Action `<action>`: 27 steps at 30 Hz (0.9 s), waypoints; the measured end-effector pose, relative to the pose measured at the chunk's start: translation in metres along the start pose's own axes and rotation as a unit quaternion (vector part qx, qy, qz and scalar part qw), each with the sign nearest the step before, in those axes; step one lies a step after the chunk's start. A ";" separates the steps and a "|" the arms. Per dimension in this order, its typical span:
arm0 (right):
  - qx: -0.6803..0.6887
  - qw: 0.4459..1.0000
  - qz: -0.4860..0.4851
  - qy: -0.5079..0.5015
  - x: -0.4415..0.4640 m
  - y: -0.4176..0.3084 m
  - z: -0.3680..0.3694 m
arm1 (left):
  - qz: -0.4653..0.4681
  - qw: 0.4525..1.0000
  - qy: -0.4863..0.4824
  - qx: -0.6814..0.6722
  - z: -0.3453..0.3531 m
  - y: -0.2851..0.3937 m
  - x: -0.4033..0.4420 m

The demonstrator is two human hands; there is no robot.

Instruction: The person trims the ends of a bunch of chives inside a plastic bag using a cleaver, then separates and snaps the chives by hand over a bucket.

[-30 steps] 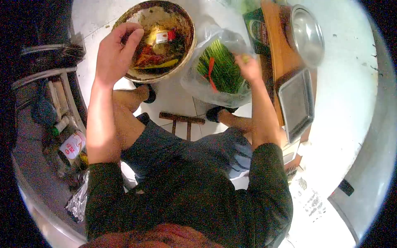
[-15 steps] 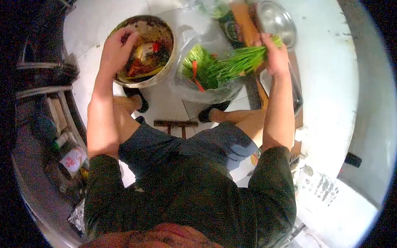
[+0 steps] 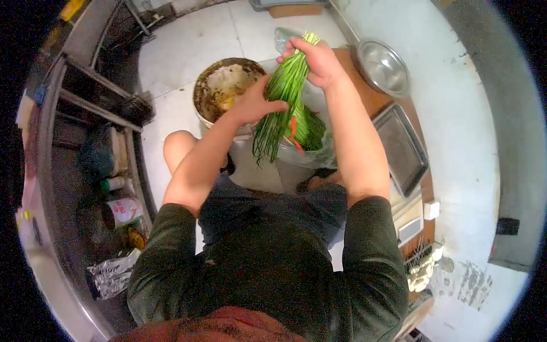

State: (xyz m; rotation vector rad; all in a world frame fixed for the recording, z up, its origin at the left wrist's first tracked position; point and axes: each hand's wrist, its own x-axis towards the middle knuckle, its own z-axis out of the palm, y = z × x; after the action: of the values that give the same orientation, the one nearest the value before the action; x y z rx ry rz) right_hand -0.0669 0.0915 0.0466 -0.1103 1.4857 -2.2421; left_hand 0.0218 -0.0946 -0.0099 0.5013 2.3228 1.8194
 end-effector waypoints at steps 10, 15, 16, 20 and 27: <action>0.029 0.999 0.004 0.042 0.036 0.042 0.060 | -0.097 0.950 0.028 -0.297 -0.005 -0.018 -0.031; 0.104 0.994 -0.020 0.003 0.026 0.039 0.093 | -0.079 0.921 0.041 -0.380 -0.018 -0.023 -0.041; 0.125 0.991 -0.033 -0.019 0.026 0.041 0.094 | -0.071 0.917 0.042 -0.390 -0.022 -0.021 -0.043; 0.091 0.994 -0.006 -0.055 0.011 0.068 0.087 | -0.042 0.885 0.051 -0.460 -0.037 -0.029 -0.044; -0.026 0.989 -0.007 -0.145 -0.023 0.085 0.085 | -0.080 0.895 -0.028 -0.438 -0.040 -0.029 -0.049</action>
State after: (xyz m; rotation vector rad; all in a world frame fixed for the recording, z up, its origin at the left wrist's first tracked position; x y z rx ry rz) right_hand 0.0065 0.0008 0.0104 -0.4458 1.3880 -2.0922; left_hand 0.0497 -0.1538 -0.0319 0.2004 1.2196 2.4221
